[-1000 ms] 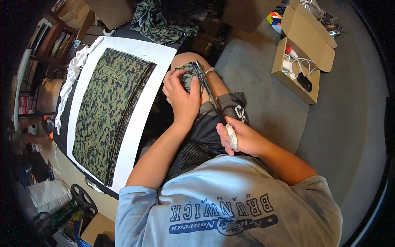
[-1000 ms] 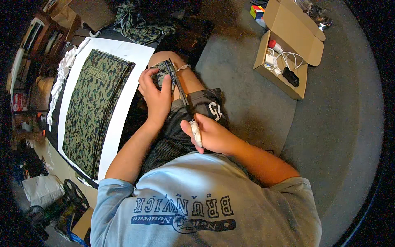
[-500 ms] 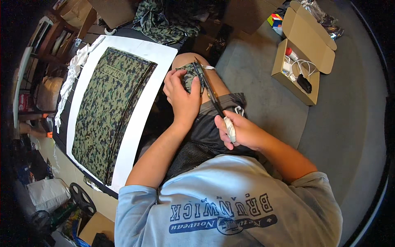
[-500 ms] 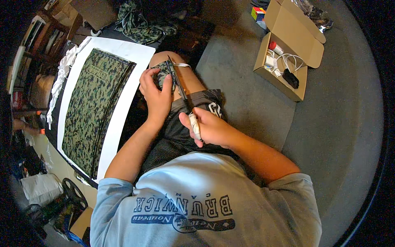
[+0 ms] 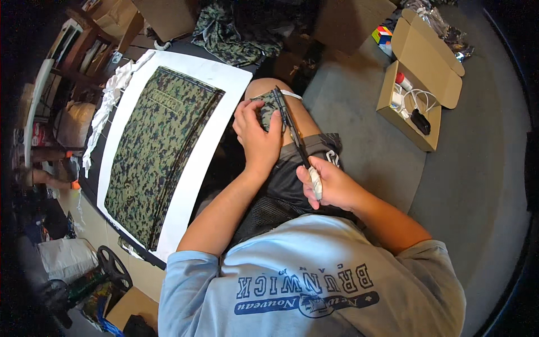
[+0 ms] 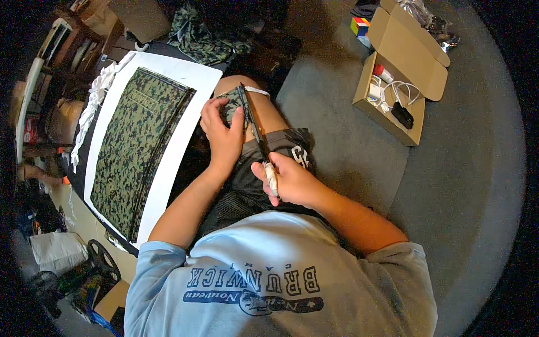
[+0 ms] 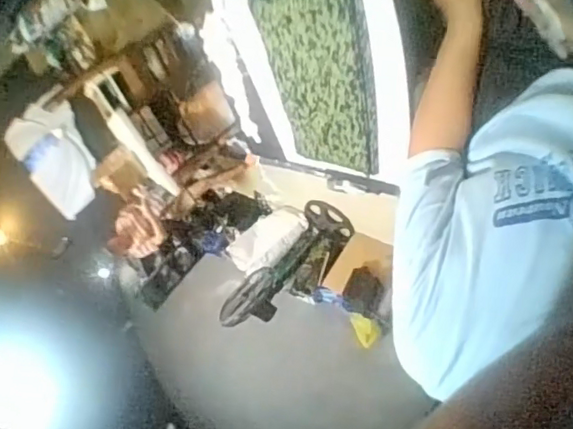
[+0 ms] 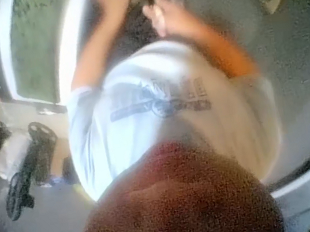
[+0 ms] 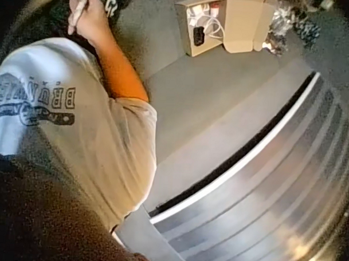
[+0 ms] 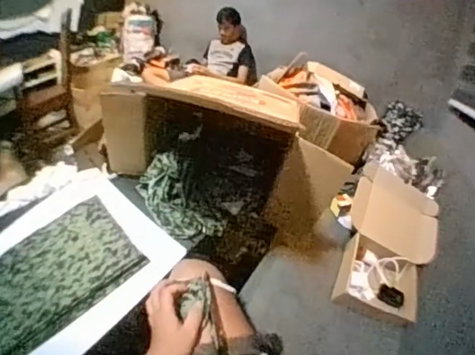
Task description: Cutting camouflage fabric on a screen printing frame using scissors.
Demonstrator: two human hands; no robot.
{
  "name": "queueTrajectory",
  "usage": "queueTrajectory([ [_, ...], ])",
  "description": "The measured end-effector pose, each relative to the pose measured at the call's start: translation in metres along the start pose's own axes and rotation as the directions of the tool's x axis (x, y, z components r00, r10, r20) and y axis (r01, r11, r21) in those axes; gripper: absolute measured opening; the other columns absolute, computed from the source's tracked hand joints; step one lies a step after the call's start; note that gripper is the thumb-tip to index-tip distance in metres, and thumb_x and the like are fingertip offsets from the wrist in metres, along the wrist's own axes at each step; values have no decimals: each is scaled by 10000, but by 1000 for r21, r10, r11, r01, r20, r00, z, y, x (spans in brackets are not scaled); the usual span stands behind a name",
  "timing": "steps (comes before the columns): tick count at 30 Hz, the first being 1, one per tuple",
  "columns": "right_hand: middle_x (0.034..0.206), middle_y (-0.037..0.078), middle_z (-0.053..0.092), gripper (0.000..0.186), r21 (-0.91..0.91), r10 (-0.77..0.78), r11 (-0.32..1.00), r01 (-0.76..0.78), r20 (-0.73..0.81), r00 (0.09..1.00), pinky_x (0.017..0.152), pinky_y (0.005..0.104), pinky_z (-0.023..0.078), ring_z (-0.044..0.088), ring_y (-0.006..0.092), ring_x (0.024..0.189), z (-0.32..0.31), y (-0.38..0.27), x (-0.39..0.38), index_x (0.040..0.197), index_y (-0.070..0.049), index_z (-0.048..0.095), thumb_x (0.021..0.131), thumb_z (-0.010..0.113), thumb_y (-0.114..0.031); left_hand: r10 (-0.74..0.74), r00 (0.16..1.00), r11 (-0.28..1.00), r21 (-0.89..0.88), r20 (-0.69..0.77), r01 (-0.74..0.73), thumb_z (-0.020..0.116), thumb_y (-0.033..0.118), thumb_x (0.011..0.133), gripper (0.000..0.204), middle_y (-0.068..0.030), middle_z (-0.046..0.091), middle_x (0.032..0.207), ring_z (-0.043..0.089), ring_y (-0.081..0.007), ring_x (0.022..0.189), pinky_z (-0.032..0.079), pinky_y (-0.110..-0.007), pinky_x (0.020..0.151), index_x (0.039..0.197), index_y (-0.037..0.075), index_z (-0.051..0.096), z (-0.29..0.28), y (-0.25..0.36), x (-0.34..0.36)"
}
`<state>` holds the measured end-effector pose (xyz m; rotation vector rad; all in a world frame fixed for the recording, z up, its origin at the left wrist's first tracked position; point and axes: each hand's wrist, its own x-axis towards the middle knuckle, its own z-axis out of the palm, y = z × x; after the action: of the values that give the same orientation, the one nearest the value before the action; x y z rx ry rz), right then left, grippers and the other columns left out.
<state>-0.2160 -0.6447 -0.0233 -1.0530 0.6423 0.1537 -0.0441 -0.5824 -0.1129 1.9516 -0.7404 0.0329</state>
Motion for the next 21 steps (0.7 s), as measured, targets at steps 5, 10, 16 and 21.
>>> queueTrajectory([
  [5,658,1,512,215,-61,85,995,-83,33,996,414,231,315,485,98,497,-2,-13,-1,908,-153,439,1020,580,-271,-8,1000,1000,-13,15,8,647,254,923,376,-165,499,1312,473,-335,1202,297,-439,1087,1211,47,521,1,4,1],
  [10,669,14,545,141,-85,16,996,-11,57,998,406,237,291,495,116,472,-5,-6,8,995,-156,503,1002,593,-264,41,998,998,49,-40,-39,647,238,898,361,-160,551,1224,501,-339,1148,336,-437,1051,1184,43,545,-1,-4,6],
  [16,583,-11,451,216,-130,-12,991,-1,-92,996,348,242,246,354,85,413,-27,12,5,933,-186,486,1077,480,-347,-96,994,995,-38,-46,95,636,268,840,407,-135,545,1293,493,-355,1165,410,-450,965,1202,104,548,25,3,1],
  [21,608,-4,477,296,-225,-108,971,76,-137,985,351,229,255,389,85,412,-20,5,3,963,-140,475,1087,441,-406,-229,973,969,-92,0,228,651,289,879,385,-76,413,1441,392,-346,1285,329,-479,1005,1216,150,527,2,12,-2],
])
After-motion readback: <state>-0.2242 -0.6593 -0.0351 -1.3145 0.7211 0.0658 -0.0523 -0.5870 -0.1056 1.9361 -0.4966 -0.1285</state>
